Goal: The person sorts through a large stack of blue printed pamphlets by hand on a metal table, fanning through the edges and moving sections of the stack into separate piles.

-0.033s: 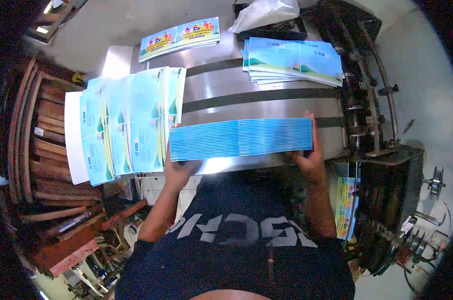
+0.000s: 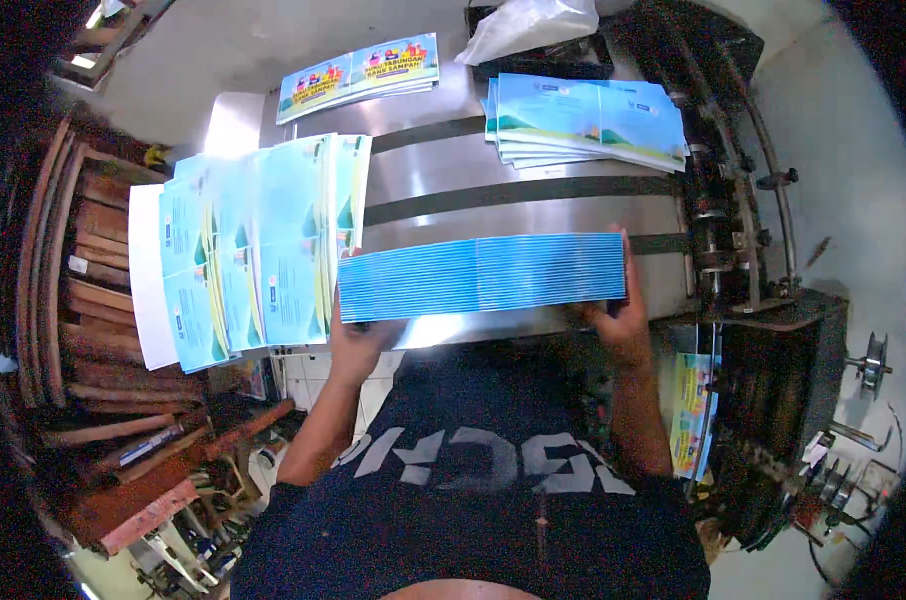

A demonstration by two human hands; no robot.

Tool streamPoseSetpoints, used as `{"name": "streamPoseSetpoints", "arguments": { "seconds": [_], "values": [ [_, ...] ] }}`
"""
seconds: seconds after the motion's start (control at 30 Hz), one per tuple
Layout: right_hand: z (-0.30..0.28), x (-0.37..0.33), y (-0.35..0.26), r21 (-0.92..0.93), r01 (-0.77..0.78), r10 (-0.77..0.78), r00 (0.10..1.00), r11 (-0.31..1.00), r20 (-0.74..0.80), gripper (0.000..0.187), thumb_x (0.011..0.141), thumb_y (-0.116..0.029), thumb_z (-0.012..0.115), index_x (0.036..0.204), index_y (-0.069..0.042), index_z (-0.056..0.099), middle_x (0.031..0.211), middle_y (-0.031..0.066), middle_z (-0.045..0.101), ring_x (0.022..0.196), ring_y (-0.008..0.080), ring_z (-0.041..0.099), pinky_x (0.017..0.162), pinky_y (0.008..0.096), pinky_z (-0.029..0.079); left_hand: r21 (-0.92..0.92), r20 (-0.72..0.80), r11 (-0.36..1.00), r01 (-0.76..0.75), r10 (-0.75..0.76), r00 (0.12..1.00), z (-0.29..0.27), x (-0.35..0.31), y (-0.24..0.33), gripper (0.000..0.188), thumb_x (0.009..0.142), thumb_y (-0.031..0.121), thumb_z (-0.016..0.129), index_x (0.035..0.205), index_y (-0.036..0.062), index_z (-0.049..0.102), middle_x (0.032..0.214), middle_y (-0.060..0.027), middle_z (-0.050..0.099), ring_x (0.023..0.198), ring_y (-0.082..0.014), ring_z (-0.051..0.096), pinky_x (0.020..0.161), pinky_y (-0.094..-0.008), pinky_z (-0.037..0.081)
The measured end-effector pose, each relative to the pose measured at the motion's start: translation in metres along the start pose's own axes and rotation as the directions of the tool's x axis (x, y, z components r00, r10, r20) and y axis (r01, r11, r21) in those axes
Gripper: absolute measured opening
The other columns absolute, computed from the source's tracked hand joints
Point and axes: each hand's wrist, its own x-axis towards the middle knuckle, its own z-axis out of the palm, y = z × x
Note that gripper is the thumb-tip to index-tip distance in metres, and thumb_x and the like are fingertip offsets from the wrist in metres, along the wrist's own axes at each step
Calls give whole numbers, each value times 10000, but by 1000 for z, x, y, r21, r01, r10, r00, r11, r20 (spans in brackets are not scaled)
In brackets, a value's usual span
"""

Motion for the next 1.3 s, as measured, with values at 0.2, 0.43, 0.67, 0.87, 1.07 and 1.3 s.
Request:
{"name": "streamPoseSetpoints", "arguments": {
  "seconds": [0.2,0.43,0.67,0.87,1.07,1.3],
  "values": [
    [9,-11,1,89,-123,129,989,988,-70,990,737,-125,789,1491,-31,155,1548,148,201,1400,238,258,1136,398,223,-73,20,986,-151,153,988,10,-1,12,902,691,-16,768,1445,50,278,1219,-74,552,1087,-195,557,951,-339,455],
    [-11,11,-25,126,100,-118,983,987,140,861,796,-294,731,1451,-36,234,1516,128,258,1376,249,291,1126,410,239,351,169,931,-103,45,985,-16,15,4,768,637,37,823,1306,31,445,1181,-93,558,1079,-224,567,963,-345,444],
    [0,45,-75,-719,418,-275,908,556,315,380,833,-272,676,1158,-81,628,1251,136,542,1206,328,471,1033,452,358,355,159,906,-230,183,970,-9,17,12,681,618,60,832,1227,39,527,1237,-126,530,1183,-267,511,1014,-374,400],
    [5,53,-70,-740,470,-268,883,482,386,378,812,-288,677,1139,-105,628,1249,132,539,1195,353,474,1032,474,356,334,193,889,-312,260,946,-10,18,9,677,640,78,823,1233,54,497,1252,-130,523,1221,-277,485,1033,-390,381],
    [6,52,-81,-708,489,-65,842,510,535,996,586,-473,817,1379,-48,391,1366,159,423,1319,350,349,1132,561,164,315,183,904,-290,242,953,-9,15,10,670,668,107,810,1240,62,462,1277,-139,508,1234,-276,473,1034,-391,379],
    [8,47,-89,-783,438,109,840,441,531,1016,511,-242,837,1379,-53,343,1321,145,417,1296,336,353,1138,577,134,330,154,903,-273,234,960,-8,17,7,632,681,118,793,1235,50,498,1278,-125,515,1233,-270,478,1039,-385,378]
  ]
}}
